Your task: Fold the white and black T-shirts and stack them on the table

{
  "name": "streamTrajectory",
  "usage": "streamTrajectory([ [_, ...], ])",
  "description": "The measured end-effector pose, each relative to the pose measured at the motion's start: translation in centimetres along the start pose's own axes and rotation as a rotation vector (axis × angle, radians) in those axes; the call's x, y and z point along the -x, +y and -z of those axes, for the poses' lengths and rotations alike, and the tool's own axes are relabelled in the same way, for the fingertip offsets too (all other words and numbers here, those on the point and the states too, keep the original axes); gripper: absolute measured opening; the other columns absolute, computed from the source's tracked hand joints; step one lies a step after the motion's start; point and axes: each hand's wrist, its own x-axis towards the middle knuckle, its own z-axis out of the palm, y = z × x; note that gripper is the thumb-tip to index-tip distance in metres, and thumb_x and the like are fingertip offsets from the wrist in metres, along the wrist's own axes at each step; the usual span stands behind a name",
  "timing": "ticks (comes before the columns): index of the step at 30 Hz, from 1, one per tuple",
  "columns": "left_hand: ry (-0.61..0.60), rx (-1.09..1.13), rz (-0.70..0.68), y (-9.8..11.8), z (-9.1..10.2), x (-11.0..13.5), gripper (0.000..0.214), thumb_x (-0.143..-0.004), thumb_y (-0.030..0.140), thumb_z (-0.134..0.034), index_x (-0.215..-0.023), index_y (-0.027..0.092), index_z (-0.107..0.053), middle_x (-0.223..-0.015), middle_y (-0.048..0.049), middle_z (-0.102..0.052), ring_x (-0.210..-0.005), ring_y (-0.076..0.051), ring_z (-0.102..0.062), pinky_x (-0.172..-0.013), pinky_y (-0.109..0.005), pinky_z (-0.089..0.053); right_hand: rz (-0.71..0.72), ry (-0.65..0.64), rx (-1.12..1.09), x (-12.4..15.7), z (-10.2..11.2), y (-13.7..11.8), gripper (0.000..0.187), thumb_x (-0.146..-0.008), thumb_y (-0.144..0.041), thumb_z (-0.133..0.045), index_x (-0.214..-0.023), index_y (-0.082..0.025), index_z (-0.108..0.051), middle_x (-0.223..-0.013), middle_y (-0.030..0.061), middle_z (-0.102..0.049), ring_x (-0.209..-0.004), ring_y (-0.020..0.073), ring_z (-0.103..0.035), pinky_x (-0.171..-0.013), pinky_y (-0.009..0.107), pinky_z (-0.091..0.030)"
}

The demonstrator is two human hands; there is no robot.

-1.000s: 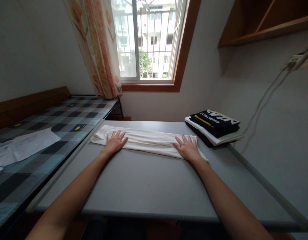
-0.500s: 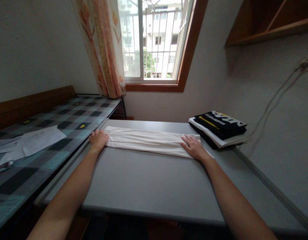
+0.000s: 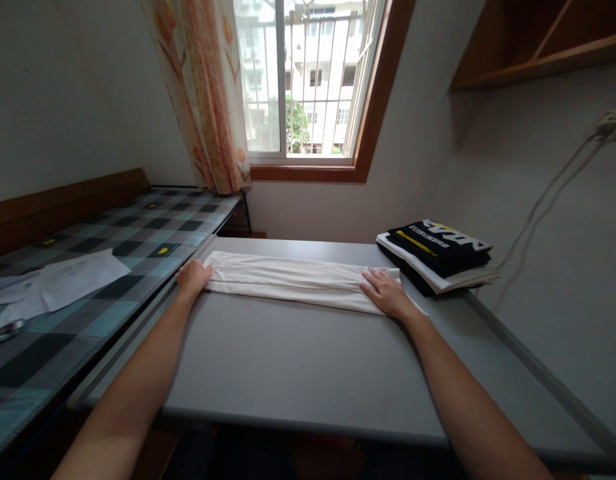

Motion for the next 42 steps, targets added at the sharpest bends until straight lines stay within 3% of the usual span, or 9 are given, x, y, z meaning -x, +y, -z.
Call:
streamTrajectory([
  [4, 0.036, 0.066, 0.01, 0.2, 0.0, -0.2, 0.05, -0.085, 0.041, -0.048, -0.126, 0.013, -0.055, -0.126, -0.0226, -0.059, -0.112, -0.037, -0.058, -0.088, -0.044, -0.048, -0.003, 0.004, -0.007, 0.1, 0.1, -0.1, 0.057, -0.096, -0.052, -0.031, -0.14, -0.022, -0.05, -0.15, 0.0104, -0.041, -0.137, 0.0327, -0.036, -0.109, 0.053, -0.031],
  [12, 0.017, 0.034, 0.02, 0.5, 0.7, 0.0, 0.046, -0.086, 0.04, -0.044, -0.125, 0.015, -0.051, -0.117, -0.0224, -0.064, -0.111, -0.04, -0.059, -0.086, -0.049, -0.047, -0.024, -0.001, -0.014, 0.2, 0.3, -0.4, 0.057, -0.096, -0.053, -0.031, -0.14, -0.022, -0.05, -0.151, 0.01, -0.04, -0.137, 0.0323, -0.036, -0.108, 0.053, -0.032],
  [20, 0.024, 0.11, -0.009, 0.3, 0.4, -0.7, 0.042, -0.083, 0.036, -0.054, -0.121, 0.017, -0.051, -0.116, -0.0173, -0.066, -0.108, -0.033, -0.063, -0.084, -0.037, -0.049, -0.03, -0.015, -0.017, 0.1, 0.3, -0.3, 0.056, -0.096, -0.053, -0.031, -0.141, -0.024, -0.049, -0.15, 0.0099, -0.04, -0.137, 0.0329, -0.036, -0.107, 0.056, -0.033],
  [26, 0.024, 0.206, 0.046, -0.3, 0.6, -1.7, 0.046, -0.081, 0.033, -0.057, -0.123, 0.017, -0.052, -0.116, -0.017, -0.067, -0.109, -0.033, -0.062, -0.085, -0.036, -0.049, -0.034, -0.01, -0.022, 0.2, 0.3, -0.4, 0.055, -0.096, -0.052, -0.033, -0.141, -0.023, -0.049, -0.151, 0.0098, -0.039, -0.137, 0.0327, -0.035, -0.107, 0.056, -0.033],
  [32, 0.114, 0.217, 0.022, 0.3, 1.8, 0.2, 0.038, -0.082, 0.027, -0.055, -0.12, 0.02, -0.056, -0.105, -0.0117, -0.07, -0.099, -0.031, -0.065, -0.078, -0.037, -0.048, -0.037, -0.006, -0.017, 0.2, 0.4, -0.5, 0.054, -0.096, -0.051, -0.034, -0.14, -0.023, -0.05, -0.151, 0.0098, -0.04, -0.137, 0.0324, -0.036, -0.107, 0.055, -0.033],
  [35, 0.259, 0.155, -0.079, 1.7, 2.8, 1.5, 0.032, -0.088, 0.028, -0.047, -0.119, 0.021, -0.057, -0.106, -0.0119, -0.068, -0.099, -0.03, -0.063, -0.08, -0.038, -0.046, -0.046, -0.003, -0.014, 0.2, 0.4, -0.6, 0.054, -0.096, -0.051, -0.034, -0.14, -0.024, -0.05, -0.15, 0.0094, -0.04, -0.137, 0.0321, -0.036, -0.108, 0.054, -0.033],
  [38, 0.374, 0.052, -0.275, 4.7, 3.9, 3.2, 0.03, -0.092, 0.027, -0.041, -0.114, 0.02, -0.059, -0.108, -0.0133, -0.066, -0.101, -0.029, -0.061, -0.086, -0.04, -0.042, -0.052, -0.005, -0.014, 0.1, 0.3, -0.7, 0.054, -0.096, -0.052, -0.034, -0.139, -0.024, -0.051, -0.15, 0.0094, -0.041, -0.137, 0.032, -0.036, -0.108, 0.054, -0.032],
  [40, 0.397, -0.013, -0.444, 7.7, 4.2, 5.0, 0.029, -0.093, 0.025, -0.04, -0.112, 0.02, -0.061, -0.108, -0.0131, -0.065, -0.103, -0.029, -0.06, -0.088, -0.041, -0.04, -0.051, -0.007, -0.012, 0.1, 0.3, -0.7, 0.054, -0.097, -0.052, -0.034, -0.139, -0.023, -0.051, -0.15, 0.0097, -0.041, -0.137, 0.0317, -0.036, -0.108, 0.054, -0.032],
  [42, 0.337, -0.077, -0.621, 10.8, 3.9, 7.6, 0.03, -0.093, 0.022, -0.038, -0.114, 0.018, -0.06, -0.108, -0.014, -0.065, -0.101, -0.029, -0.06, -0.085, -0.04, -0.041, -0.051, -0.006, -0.004, 0.1, 0.3, -0.7, 0.054, -0.097, -0.052, -0.033, -0.139, -0.023, -0.05, -0.15, 0.0096, -0.04, -0.137, 0.0315, -0.037, -0.108, 0.054, -0.033],
])
